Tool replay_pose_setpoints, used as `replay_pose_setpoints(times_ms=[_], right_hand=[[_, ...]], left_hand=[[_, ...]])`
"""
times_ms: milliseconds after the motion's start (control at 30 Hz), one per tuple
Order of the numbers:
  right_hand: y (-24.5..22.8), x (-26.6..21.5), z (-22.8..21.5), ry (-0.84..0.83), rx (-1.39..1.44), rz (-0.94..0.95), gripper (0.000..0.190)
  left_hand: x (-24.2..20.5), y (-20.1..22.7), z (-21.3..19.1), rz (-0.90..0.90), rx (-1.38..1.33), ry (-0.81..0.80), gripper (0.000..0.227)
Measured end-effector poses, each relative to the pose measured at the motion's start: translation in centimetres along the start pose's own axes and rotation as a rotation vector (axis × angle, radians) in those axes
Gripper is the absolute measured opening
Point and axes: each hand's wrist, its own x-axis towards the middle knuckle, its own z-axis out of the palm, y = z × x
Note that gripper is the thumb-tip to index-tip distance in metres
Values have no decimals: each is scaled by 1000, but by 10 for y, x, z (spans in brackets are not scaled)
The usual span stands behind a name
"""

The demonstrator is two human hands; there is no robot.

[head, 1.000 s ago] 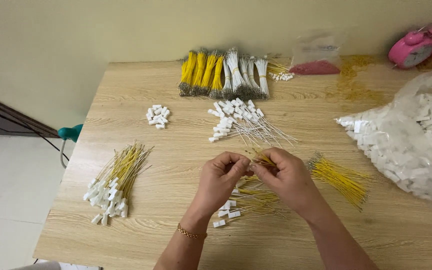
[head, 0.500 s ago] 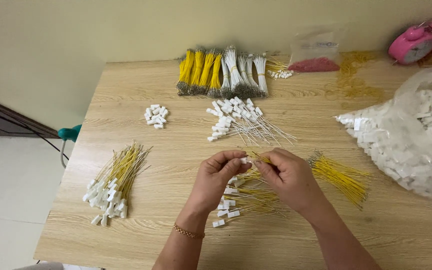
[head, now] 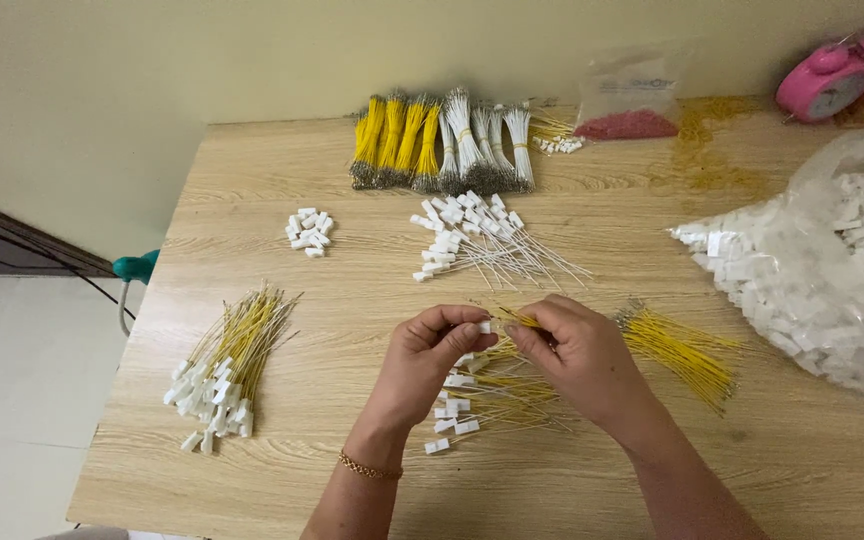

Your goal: Attaching small white plastic connector heads onto the ends of thin yellow and white wires at a workbench.

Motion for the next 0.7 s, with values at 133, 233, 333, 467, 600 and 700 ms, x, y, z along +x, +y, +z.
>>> replay_pose_setpoints(times_ms=[133, 233, 333, 467, 600, 700], right_hand=[[2, 1, 1, 8, -17, -12, 18], [3, 1, 2, -5, -44, -17, 21], [8, 2, 4, -7, -13, -72, 22], [11, 2, 6, -70, 150, -9, 20], [12, 2, 7, -100, 152, 97, 21], [10, 3, 10, -99, 107, 32, 20]], left_hand=[[-1, -1, 0, -9, -23, -11, 17], [1, -2, 1, -1, -37, -46, 16], [1, 0, 2, -33, 15, 4, 17], [0, 0, 2, -26, 1, 18, 17], [0, -2, 2, -30, -14, 8, 15], [2, -6, 2, -4, 38, 14, 16]])
